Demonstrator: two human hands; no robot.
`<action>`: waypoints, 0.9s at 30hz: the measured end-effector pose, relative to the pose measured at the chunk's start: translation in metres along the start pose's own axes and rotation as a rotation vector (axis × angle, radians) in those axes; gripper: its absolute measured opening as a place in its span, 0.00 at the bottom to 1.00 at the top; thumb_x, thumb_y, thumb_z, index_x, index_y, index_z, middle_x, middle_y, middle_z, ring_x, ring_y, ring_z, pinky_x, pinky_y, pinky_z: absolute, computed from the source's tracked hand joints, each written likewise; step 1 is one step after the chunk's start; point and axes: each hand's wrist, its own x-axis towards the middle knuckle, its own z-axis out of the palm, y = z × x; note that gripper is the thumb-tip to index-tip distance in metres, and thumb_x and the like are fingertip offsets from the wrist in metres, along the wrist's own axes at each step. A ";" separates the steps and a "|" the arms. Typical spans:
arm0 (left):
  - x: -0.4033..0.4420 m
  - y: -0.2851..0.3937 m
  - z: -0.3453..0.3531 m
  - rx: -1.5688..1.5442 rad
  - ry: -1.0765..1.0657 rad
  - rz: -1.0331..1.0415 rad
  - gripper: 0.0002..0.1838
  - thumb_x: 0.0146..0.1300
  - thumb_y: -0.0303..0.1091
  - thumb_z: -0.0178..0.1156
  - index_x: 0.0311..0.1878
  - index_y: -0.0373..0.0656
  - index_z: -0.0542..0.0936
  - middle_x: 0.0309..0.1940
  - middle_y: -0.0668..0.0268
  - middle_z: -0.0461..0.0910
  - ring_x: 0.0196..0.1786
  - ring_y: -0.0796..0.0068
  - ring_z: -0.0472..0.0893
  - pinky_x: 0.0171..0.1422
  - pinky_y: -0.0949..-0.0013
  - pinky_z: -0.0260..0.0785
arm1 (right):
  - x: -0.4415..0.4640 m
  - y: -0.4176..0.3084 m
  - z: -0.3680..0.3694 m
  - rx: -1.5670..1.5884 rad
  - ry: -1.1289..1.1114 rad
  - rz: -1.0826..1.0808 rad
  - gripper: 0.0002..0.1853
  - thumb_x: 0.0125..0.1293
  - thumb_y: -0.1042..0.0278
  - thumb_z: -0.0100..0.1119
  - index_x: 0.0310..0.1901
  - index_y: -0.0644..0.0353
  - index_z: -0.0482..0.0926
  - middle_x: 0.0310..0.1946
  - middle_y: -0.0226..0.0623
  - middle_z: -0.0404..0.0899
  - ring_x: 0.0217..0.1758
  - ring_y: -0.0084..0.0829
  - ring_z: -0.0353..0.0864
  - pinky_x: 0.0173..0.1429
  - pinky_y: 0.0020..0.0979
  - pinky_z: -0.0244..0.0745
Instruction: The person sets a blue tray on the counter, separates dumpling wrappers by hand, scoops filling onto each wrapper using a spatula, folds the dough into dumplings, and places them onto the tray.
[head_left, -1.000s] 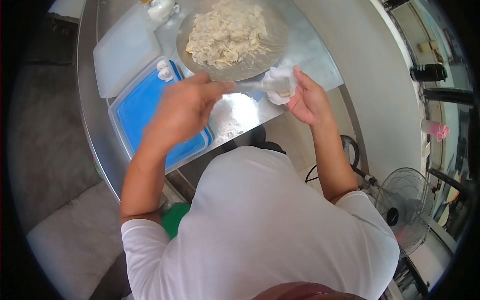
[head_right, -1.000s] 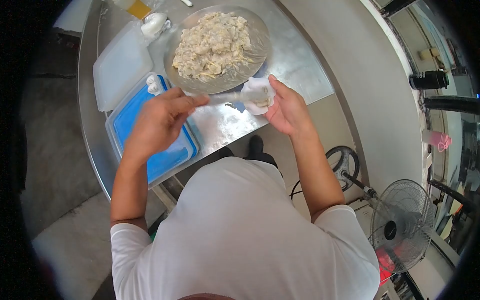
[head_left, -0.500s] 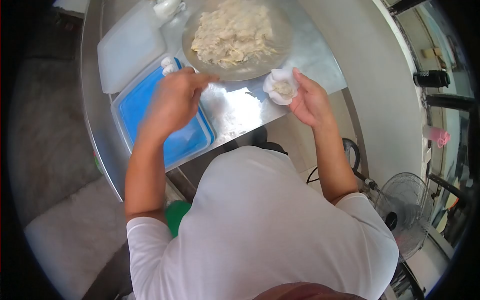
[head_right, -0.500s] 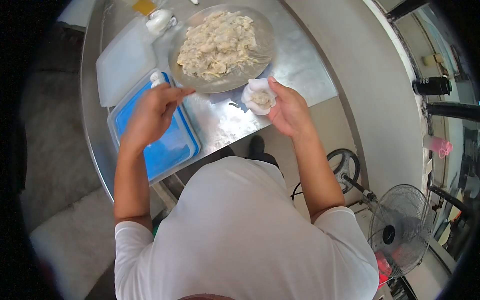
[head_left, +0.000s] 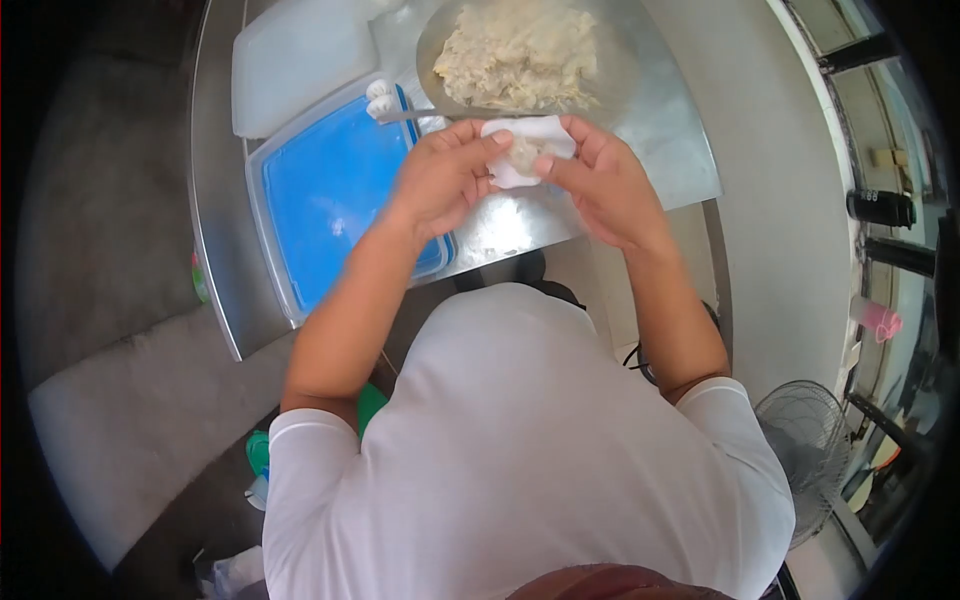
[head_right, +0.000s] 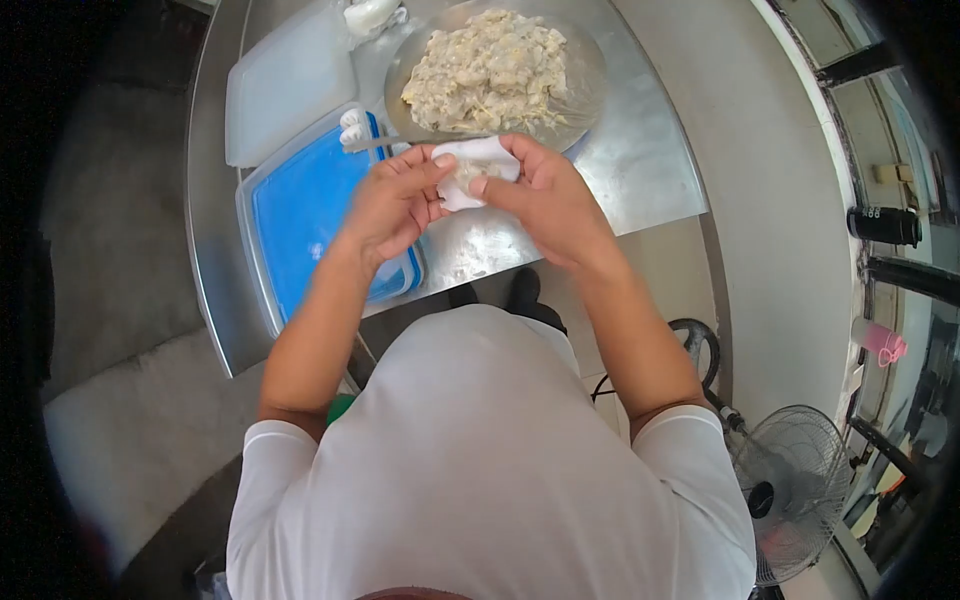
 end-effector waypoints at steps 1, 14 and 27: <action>-0.002 0.002 -0.006 -0.098 -0.044 -0.025 0.11 0.73 0.30 0.59 0.53 0.36 0.78 0.50 0.60 0.83 0.52 0.70 0.84 0.57 0.62 0.80 | -0.003 0.000 0.000 -0.151 -0.082 -0.089 0.22 0.70 0.75 0.59 0.63 0.71 0.71 0.56 0.42 0.79 0.56 0.28 0.81 0.64 0.33 0.74; -0.044 -0.001 0.015 -0.139 -0.240 0.298 0.27 0.62 0.23 0.67 0.64 0.32 0.73 0.54 0.55 0.83 0.54 0.64 0.83 0.60 0.60 0.75 | -0.026 -0.013 0.027 -0.206 -0.197 -0.437 0.28 0.67 0.86 0.55 0.67 0.68 0.62 0.58 0.39 0.74 0.61 0.26 0.77 0.63 0.27 0.74; -0.090 0.017 0.044 0.099 0.074 0.665 0.21 0.55 0.20 0.71 0.54 0.33 0.81 0.45 0.63 0.84 0.48 0.75 0.84 0.52 0.72 0.79 | -0.050 -0.019 0.070 -0.147 -0.084 -0.476 0.28 0.63 0.84 0.67 0.63 0.67 0.67 0.51 0.37 0.75 0.53 0.25 0.77 0.54 0.27 0.78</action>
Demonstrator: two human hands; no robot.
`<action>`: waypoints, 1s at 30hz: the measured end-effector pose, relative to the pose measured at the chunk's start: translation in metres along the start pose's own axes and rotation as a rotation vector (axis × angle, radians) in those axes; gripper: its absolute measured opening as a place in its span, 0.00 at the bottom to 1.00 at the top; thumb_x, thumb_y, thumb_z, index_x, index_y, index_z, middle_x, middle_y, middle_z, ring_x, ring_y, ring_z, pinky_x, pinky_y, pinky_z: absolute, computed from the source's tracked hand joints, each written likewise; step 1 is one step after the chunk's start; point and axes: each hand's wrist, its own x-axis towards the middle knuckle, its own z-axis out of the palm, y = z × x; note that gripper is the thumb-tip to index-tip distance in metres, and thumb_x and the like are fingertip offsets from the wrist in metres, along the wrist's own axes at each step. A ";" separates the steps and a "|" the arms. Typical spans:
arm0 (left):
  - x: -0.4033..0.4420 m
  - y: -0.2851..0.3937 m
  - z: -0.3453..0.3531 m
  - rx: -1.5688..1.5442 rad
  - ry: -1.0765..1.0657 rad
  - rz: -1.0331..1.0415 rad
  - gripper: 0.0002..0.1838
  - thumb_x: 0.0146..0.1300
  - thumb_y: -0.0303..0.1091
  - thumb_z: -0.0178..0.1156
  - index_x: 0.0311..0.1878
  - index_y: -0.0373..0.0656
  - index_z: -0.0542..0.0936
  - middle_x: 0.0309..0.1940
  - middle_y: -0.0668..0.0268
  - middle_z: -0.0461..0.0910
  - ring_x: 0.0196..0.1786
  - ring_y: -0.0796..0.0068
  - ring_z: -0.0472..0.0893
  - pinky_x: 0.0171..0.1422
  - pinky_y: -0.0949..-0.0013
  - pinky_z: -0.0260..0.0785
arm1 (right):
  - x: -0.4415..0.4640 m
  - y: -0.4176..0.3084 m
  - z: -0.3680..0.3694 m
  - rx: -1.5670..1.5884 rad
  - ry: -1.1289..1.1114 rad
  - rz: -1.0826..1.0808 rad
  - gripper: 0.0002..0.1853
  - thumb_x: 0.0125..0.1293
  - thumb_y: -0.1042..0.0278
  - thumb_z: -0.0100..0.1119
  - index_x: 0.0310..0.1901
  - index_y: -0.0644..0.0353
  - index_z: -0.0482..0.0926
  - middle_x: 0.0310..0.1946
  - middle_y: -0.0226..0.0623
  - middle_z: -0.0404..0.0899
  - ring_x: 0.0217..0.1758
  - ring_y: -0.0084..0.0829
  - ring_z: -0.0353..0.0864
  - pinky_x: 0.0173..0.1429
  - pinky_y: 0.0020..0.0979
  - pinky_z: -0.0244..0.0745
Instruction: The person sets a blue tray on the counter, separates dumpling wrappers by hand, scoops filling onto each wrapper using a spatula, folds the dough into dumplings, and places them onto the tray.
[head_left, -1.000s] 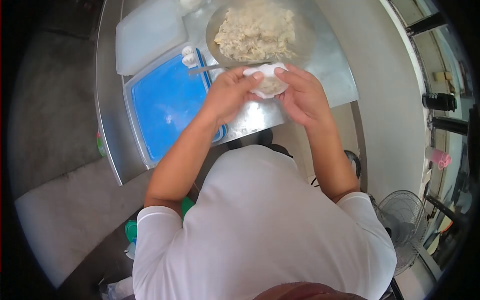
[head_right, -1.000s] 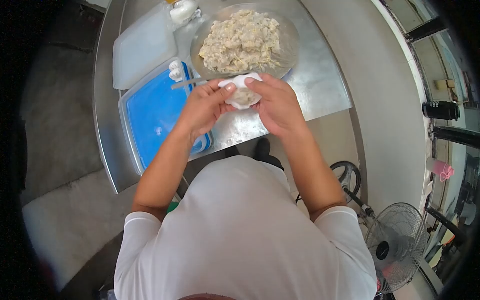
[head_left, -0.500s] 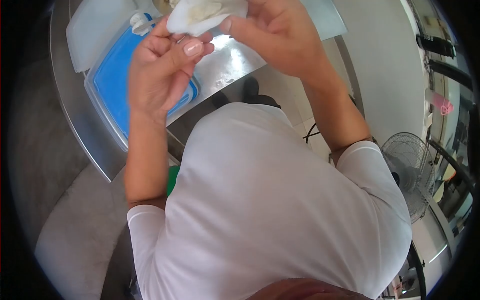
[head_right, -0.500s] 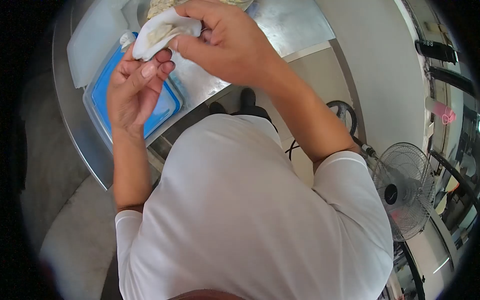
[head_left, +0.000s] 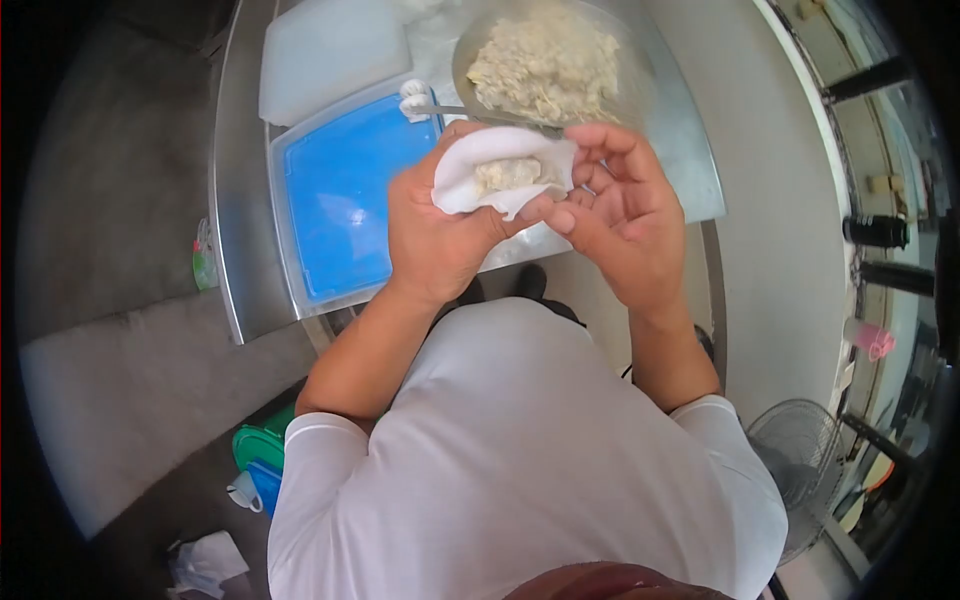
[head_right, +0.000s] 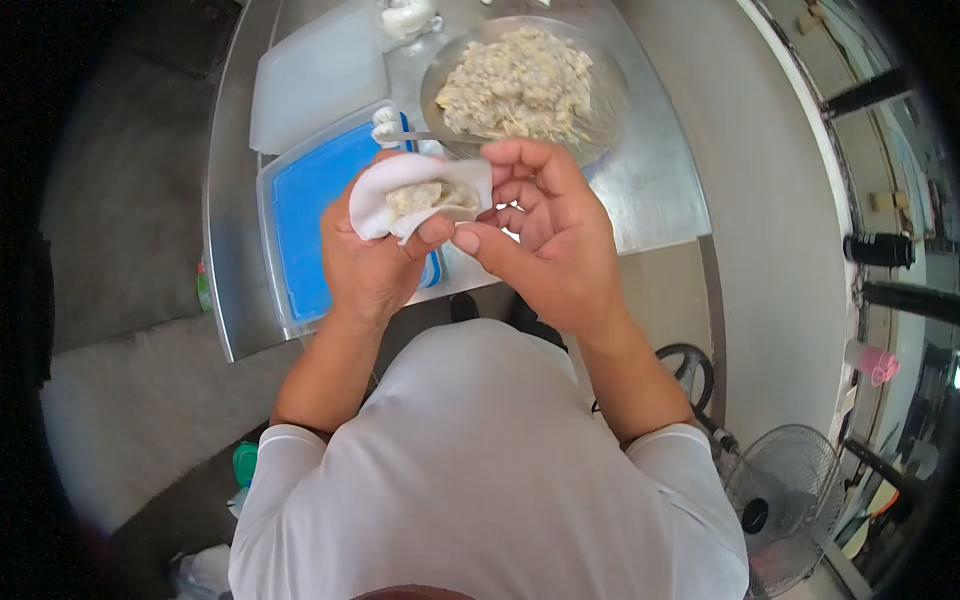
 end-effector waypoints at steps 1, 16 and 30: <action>-0.002 0.002 -0.001 -0.010 0.038 -0.004 0.21 0.55 0.20 0.71 0.53 0.33 0.81 0.45 0.63 0.84 0.48 0.75 0.84 0.51 0.72 0.79 | 0.000 0.004 0.001 -0.001 -0.022 -0.004 0.28 0.63 0.84 0.67 0.63 0.67 0.67 0.51 0.37 0.75 0.53 0.25 0.77 0.54 0.27 0.78; -0.037 0.028 -0.062 0.034 0.000 0.060 0.18 0.55 0.22 0.76 0.49 0.38 0.86 0.46 0.69 0.79 0.47 0.79 0.80 0.45 0.77 0.77 | -0.005 0.029 0.060 -0.147 -0.112 -0.132 0.10 0.67 0.80 0.65 0.49 0.68 0.80 0.42 0.36 0.77 0.39 0.21 0.77 0.41 0.22 0.75; -0.054 0.053 -0.164 0.067 -0.149 0.207 0.16 0.55 0.27 0.78 0.45 0.40 0.84 0.46 0.66 0.82 0.48 0.77 0.80 0.53 0.71 0.74 | -0.005 0.050 0.166 -0.448 -0.053 -0.174 0.08 0.66 0.77 0.68 0.45 0.67 0.83 0.41 0.33 0.76 0.41 0.22 0.74 0.44 0.22 0.74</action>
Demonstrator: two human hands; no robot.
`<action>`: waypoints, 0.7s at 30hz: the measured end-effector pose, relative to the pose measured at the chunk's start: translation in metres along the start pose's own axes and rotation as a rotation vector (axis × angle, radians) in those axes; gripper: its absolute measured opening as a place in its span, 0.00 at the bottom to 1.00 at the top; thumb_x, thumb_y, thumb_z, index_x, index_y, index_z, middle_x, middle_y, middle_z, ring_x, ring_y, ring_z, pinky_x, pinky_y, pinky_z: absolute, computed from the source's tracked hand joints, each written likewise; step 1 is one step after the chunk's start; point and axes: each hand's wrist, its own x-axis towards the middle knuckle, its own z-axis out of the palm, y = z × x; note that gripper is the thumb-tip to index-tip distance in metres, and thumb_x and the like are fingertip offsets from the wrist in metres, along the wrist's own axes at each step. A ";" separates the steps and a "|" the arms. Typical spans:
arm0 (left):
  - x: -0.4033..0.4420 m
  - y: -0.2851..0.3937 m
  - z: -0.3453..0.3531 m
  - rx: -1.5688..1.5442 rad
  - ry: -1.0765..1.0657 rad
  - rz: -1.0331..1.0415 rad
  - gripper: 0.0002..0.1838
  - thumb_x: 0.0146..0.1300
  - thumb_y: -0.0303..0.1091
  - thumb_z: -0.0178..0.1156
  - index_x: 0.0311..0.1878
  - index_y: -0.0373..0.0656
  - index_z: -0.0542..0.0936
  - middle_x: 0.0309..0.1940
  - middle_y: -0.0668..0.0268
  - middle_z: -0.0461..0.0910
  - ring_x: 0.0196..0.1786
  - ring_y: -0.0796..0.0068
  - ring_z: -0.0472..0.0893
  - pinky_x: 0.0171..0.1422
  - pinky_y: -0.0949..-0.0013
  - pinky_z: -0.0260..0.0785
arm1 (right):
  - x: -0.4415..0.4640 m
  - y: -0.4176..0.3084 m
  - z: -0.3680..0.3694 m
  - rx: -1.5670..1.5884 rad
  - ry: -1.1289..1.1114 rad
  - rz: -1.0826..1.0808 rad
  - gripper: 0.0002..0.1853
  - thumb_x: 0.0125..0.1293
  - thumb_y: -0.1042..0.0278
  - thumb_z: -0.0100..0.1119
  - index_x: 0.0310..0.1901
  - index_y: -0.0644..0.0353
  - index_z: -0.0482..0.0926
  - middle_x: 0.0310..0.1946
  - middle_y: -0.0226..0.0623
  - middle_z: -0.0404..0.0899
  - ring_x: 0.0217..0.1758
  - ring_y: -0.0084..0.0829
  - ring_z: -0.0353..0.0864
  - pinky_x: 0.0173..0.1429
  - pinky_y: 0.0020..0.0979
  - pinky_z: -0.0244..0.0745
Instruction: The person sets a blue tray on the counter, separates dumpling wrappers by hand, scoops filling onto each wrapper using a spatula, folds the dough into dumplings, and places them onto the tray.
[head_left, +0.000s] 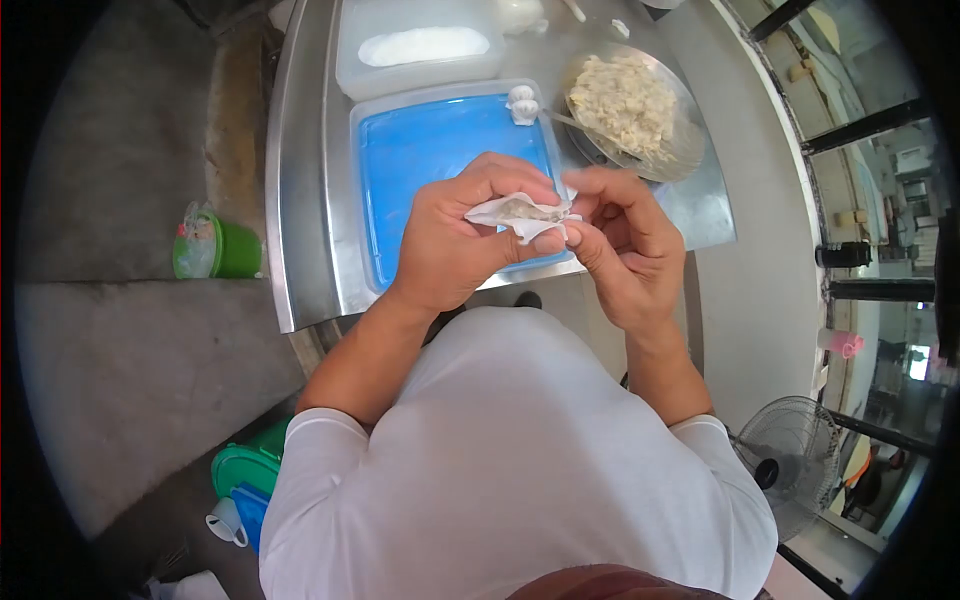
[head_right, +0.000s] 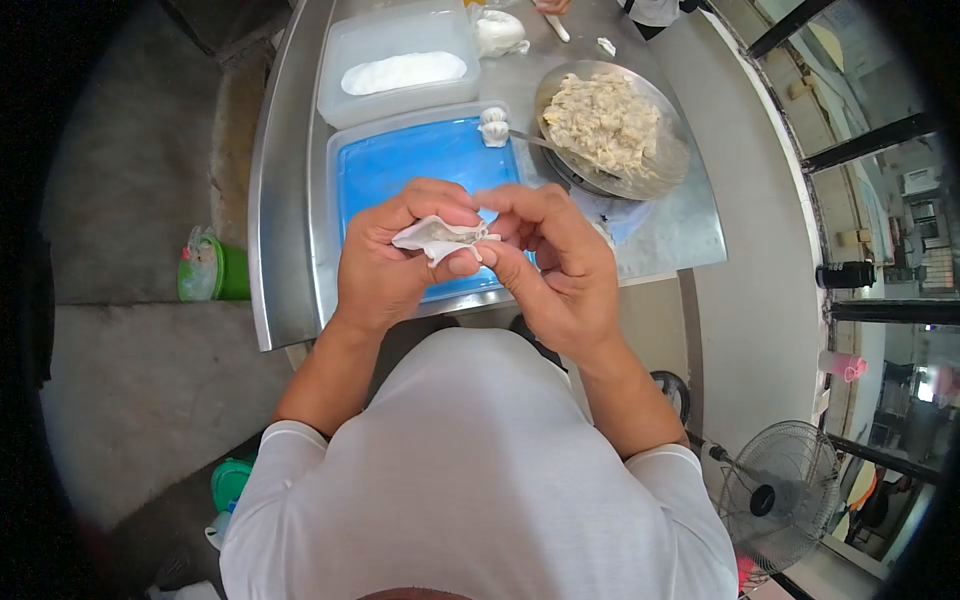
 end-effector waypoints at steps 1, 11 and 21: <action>-0.001 0.003 -0.005 0.010 -0.023 -0.047 0.15 0.55 0.27 0.77 0.45 0.40 0.84 0.46 0.66 0.82 0.48 0.77 0.80 0.53 0.71 0.75 | 0.000 0.001 0.003 -0.007 -0.003 0.005 0.08 0.66 0.77 0.68 0.45 0.67 0.83 0.41 0.33 0.76 0.41 0.22 0.74 0.44 0.22 0.74; -0.010 0.006 -0.032 -0.070 -0.021 -0.067 0.15 0.55 0.23 0.76 0.46 0.38 0.83 0.46 0.64 0.82 0.50 0.75 0.81 0.54 0.69 0.77 | 0.006 0.004 0.027 -0.138 -0.066 -0.040 0.07 0.66 0.77 0.67 0.44 0.66 0.82 0.40 0.34 0.77 0.40 0.23 0.76 0.42 0.23 0.75; -0.011 0.007 -0.033 -0.047 -0.024 0.004 0.17 0.56 0.20 0.75 0.48 0.38 0.83 0.47 0.63 0.82 0.51 0.73 0.81 0.55 0.68 0.76 | 0.010 0.009 0.028 -0.199 -0.113 -0.098 0.07 0.67 0.76 0.66 0.45 0.66 0.82 0.40 0.34 0.76 0.40 0.23 0.75 0.44 0.24 0.75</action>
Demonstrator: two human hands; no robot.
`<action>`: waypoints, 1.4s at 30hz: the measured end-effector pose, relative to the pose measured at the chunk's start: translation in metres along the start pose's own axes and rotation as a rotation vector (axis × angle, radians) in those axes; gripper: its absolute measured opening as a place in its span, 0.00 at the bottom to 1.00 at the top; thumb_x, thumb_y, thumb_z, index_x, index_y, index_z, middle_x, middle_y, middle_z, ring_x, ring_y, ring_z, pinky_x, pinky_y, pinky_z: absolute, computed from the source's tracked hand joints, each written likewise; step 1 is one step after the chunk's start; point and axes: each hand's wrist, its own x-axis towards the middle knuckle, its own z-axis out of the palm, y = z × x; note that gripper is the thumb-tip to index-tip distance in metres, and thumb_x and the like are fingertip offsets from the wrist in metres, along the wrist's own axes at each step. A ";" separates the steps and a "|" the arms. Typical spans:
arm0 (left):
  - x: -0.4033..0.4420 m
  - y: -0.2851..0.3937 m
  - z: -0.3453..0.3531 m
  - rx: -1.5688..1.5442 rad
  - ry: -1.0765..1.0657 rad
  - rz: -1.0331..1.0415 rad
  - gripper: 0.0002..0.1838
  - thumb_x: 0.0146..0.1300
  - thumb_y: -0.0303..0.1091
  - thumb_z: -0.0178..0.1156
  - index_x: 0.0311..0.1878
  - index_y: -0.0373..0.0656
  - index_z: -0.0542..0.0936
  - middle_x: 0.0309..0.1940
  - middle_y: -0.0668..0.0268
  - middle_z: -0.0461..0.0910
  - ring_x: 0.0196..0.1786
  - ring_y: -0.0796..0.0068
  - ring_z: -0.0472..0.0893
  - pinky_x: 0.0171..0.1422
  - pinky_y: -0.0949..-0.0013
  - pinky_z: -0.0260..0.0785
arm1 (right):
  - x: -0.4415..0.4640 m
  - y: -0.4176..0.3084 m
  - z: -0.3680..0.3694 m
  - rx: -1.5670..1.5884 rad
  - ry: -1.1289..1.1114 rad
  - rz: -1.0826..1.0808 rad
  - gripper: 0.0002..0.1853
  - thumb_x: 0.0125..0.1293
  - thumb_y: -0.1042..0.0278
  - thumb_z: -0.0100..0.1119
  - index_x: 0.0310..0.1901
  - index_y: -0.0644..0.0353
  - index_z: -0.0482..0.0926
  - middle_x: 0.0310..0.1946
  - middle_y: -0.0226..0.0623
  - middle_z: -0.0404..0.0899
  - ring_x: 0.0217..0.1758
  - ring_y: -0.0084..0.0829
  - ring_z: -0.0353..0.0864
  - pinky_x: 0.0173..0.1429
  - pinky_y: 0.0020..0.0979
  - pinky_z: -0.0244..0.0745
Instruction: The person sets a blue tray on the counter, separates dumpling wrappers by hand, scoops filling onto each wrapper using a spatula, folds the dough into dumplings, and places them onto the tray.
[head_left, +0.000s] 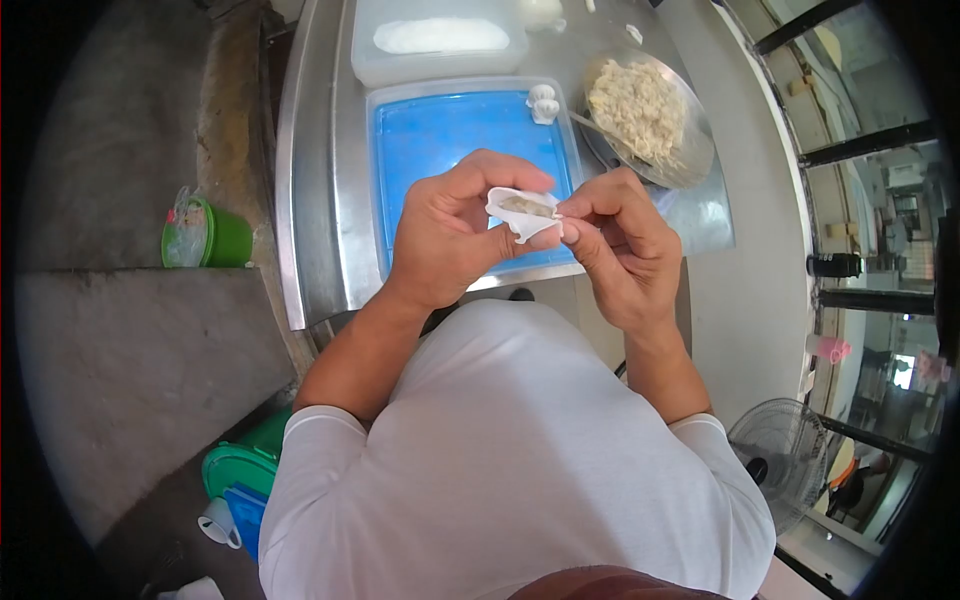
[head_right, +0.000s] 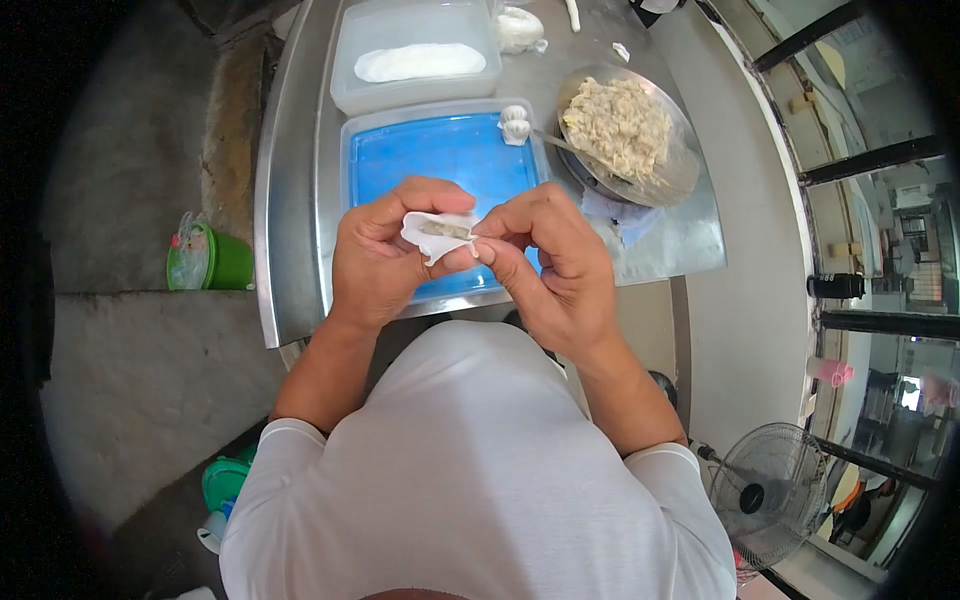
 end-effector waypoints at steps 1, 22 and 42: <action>-0.002 0.001 0.004 -0.076 0.084 -0.057 0.16 0.55 0.20 0.75 0.48 0.38 0.84 0.46 0.63 0.82 0.51 0.73 0.81 0.55 0.68 0.76 | 0.000 0.001 -0.001 0.001 0.000 -0.003 0.07 0.67 0.76 0.66 0.45 0.66 0.82 0.40 0.34 0.76 0.40 0.23 0.75 0.44 0.24 0.75; 0.004 -0.010 0.022 -0.012 0.097 0.054 0.12 0.61 0.22 0.71 0.47 0.35 0.82 0.46 0.61 0.81 0.48 0.74 0.81 0.49 0.70 0.77 | -0.007 0.005 -0.013 0.138 0.032 0.088 0.05 0.68 0.73 0.66 0.43 0.62 0.80 0.37 0.31 0.74 0.38 0.21 0.71 0.45 0.24 0.67; 0.007 -0.035 0.022 0.063 0.079 0.140 0.09 0.65 0.28 0.70 0.45 0.38 0.81 0.41 0.66 0.79 0.41 0.78 0.77 0.47 0.71 0.72 | -0.009 0.014 -0.023 0.220 0.020 0.152 0.05 0.69 0.73 0.65 0.43 0.64 0.80 0.37 0.31 0.75 0.40 0.21 0.75 0.46 0.25 0.71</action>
